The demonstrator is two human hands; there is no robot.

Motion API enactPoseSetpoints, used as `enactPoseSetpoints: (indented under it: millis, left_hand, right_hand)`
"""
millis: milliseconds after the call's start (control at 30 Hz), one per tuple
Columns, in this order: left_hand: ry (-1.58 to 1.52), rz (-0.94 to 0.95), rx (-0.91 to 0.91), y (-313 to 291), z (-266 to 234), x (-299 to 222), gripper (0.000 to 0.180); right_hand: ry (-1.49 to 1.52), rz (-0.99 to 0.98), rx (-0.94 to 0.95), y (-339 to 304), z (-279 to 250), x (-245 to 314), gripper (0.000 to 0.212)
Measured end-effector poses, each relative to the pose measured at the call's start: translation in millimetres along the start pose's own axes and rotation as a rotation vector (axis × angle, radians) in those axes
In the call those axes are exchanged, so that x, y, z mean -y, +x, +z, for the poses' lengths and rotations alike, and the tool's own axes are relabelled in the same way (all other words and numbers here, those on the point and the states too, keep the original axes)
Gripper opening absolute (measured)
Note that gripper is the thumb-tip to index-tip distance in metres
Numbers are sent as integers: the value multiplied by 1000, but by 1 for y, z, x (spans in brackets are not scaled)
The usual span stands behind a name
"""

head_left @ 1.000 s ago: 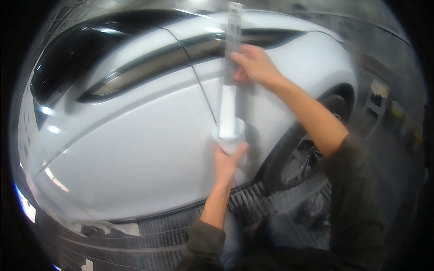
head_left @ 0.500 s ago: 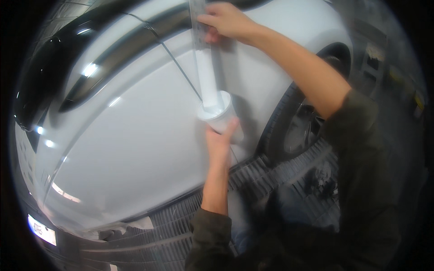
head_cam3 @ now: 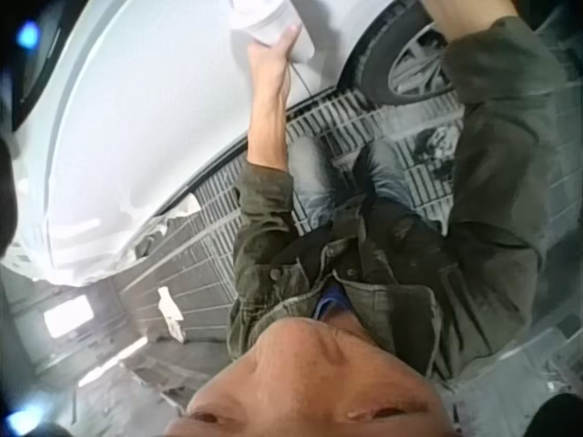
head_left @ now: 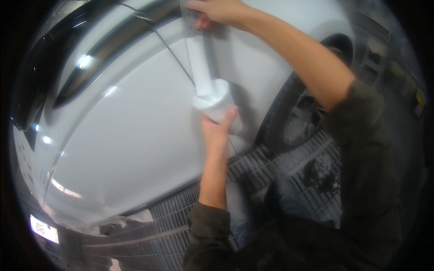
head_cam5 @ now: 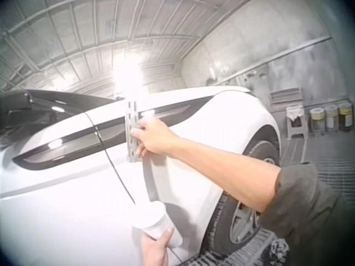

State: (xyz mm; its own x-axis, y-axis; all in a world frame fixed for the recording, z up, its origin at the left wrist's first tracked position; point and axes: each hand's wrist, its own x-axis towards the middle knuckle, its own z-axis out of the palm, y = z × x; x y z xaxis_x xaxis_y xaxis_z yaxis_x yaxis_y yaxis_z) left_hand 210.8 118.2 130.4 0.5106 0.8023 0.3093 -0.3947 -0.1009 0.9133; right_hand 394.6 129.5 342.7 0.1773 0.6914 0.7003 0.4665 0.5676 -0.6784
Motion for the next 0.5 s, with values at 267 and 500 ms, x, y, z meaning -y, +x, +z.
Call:
enactPoseSetpoints:
  millis: [267,500]
  left_hand:
    - [-32,3,-61,11,0,1,53]
    - [21,-49,-8,36,-15,11,61]
  right_hand:
    - [-37,-11,-35,0,-1,-3,25]
    - [116,21,-33,26,4,-37,21]
